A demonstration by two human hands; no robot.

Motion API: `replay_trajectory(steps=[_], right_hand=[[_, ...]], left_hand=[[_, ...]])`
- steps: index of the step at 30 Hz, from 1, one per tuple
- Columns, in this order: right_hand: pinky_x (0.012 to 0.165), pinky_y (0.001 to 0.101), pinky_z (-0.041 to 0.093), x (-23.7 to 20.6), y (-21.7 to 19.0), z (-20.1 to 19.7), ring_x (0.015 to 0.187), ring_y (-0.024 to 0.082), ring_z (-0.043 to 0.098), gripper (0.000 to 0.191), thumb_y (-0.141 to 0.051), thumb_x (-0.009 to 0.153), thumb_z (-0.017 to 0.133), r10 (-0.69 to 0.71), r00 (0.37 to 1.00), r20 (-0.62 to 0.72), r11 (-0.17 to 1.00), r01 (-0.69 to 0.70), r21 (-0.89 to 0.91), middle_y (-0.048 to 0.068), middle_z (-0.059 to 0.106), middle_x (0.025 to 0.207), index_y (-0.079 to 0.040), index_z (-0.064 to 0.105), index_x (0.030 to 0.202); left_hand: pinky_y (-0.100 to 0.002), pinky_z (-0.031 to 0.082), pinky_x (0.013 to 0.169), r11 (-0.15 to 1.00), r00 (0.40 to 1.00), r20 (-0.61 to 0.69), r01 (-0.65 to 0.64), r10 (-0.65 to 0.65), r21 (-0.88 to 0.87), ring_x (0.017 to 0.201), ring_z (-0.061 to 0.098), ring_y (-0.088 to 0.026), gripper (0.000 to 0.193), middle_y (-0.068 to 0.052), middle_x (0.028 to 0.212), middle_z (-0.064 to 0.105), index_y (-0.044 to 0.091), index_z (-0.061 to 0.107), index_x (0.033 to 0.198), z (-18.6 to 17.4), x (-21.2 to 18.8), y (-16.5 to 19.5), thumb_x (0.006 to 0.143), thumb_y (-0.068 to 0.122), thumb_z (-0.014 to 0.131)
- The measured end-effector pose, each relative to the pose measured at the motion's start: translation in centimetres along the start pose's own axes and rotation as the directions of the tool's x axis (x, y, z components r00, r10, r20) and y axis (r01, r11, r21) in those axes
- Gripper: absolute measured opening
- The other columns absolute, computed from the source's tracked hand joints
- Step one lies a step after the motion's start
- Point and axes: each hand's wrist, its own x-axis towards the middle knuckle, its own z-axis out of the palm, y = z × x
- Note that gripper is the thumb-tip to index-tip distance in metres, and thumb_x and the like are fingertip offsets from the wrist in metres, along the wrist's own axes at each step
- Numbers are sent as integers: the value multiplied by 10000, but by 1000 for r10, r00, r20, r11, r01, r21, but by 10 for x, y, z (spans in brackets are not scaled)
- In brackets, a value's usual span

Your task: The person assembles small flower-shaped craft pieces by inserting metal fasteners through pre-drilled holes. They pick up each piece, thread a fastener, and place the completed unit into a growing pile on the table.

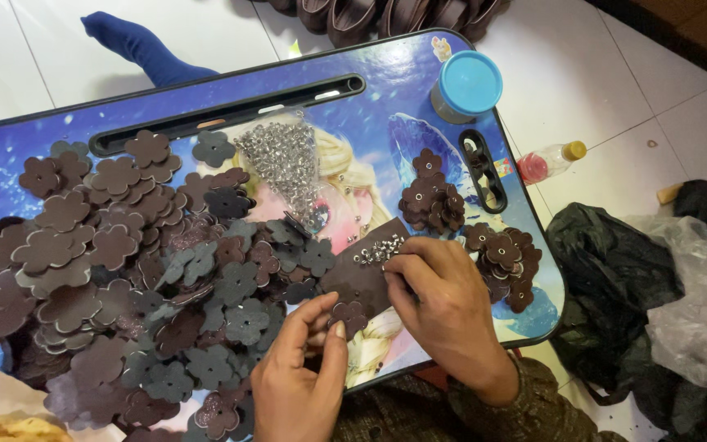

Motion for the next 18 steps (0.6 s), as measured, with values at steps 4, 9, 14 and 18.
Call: replay_trajectory(steps=[4, 9, 14, 18], right_hand=[[768, 402, 482, -2, 2, -3, 895, 300, 605, 218, -29, 780, 795, 37, 999, 5, 999, -37, -6, 84, 659, 1035, -56, 704, 976], [820, 402, 495, -1, 3, 0, 971, 303, 616, 244, -16, 786, 786, -58, 998, -16, 998, 59, 11, 96, 643, 1084, -53, 701, 1012], [818, 407, 498, -2, 5, 4, 966, 301, 615, 239, -14, 786, 784, -65, 998, 17, 998, 65, -4, 95, 643, 1092, -48, 701, 1008], [833, 409, 501, -3, 6, 6, 966, 302, 615, 226, -9, 824, 784, -49, 999, 20, 999, 49, -1, 95, 648, 1112, -40, 691, 1028]], left_hand=[[-264, 599, 734, 997, 997, 7, 72, -72, -4, 804, 745, -82, 434, -66, 921, 800, 141, 728, 1258, 1, -1, -1, 826, 110, 728], [-242, 602, 756, 974, 995, 52, 97, -88, -204, 835, 730, -56, 461, -74, 964, 825, 76, 683, 1317, 6, -1, -2, 857, 38, 683], [-243, 594, 777, 935, 993, 81, 106, -84, -339, 884, 719, -59, 525, -88, 1009, 810, 65, 631, 1379, 5, -1, -4, 858, 2, 655], [-244, 595, 778, 946, 991, 79, 129, -110, -299, 870, 724, -65, 529, -90, 1001, 821, 68, 632, 1386, 4, -1, -3, 862, -1, 650]])
